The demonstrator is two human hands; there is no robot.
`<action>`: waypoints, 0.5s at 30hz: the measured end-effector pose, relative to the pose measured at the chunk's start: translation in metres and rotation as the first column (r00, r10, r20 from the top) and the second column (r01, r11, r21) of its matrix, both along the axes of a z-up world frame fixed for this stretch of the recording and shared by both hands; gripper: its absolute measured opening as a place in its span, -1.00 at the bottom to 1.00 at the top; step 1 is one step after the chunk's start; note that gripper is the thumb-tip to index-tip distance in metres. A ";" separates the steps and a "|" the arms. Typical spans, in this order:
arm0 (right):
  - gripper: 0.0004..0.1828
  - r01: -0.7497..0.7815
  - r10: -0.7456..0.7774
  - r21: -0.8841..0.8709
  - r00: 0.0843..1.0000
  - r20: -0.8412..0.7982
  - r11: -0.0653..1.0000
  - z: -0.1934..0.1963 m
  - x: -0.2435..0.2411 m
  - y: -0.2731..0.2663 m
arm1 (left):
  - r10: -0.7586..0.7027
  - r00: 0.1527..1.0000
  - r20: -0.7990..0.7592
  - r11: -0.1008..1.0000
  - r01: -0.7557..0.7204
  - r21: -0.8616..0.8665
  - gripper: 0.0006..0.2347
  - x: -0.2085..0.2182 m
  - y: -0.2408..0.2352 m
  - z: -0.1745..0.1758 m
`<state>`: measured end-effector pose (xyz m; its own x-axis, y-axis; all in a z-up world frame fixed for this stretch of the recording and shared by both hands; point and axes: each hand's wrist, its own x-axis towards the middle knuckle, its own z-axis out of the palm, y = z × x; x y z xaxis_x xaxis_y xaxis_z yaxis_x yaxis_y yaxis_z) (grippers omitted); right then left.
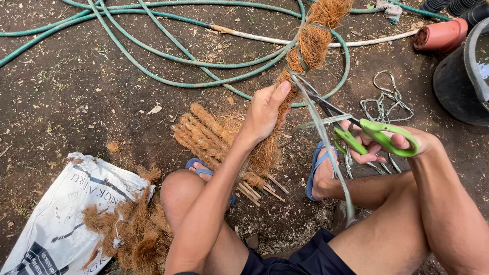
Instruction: The person sits on the ground and wraps a green plastic strip around a bundle of brown coco fiber attached to a wooden stick. They use scissors to cut the strip and continue wrapping it tightly around the bundle.
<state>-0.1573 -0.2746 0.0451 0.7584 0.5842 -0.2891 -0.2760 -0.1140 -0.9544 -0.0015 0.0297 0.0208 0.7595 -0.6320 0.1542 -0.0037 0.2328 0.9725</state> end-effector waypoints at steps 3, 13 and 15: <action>0.40 0.023 -0.023 -0.002 1.000 0.011 1.000 0.004 0.003 0.005 | 0.012 1.000 0.022 1.000 -0.012 -0.008 -0.55 -0.002 -0.002 0.001; 0.28 0.065 -0.066 -0.035 0.998 -0.024 0.997 0.003 0.010 0.009 | 0.023 0.998 0.056 1.000 -0.023 0.008 -0.50 -0.005 -0.005 0.001; 0.25 0.063 -0.063 -0.022 0.998 -0.018 0.998 0.005 0.011 0.012 | 0.026 0.997 0.073 0.999 -0.028 0.024 -0.48 -0.004 -0.005 0.000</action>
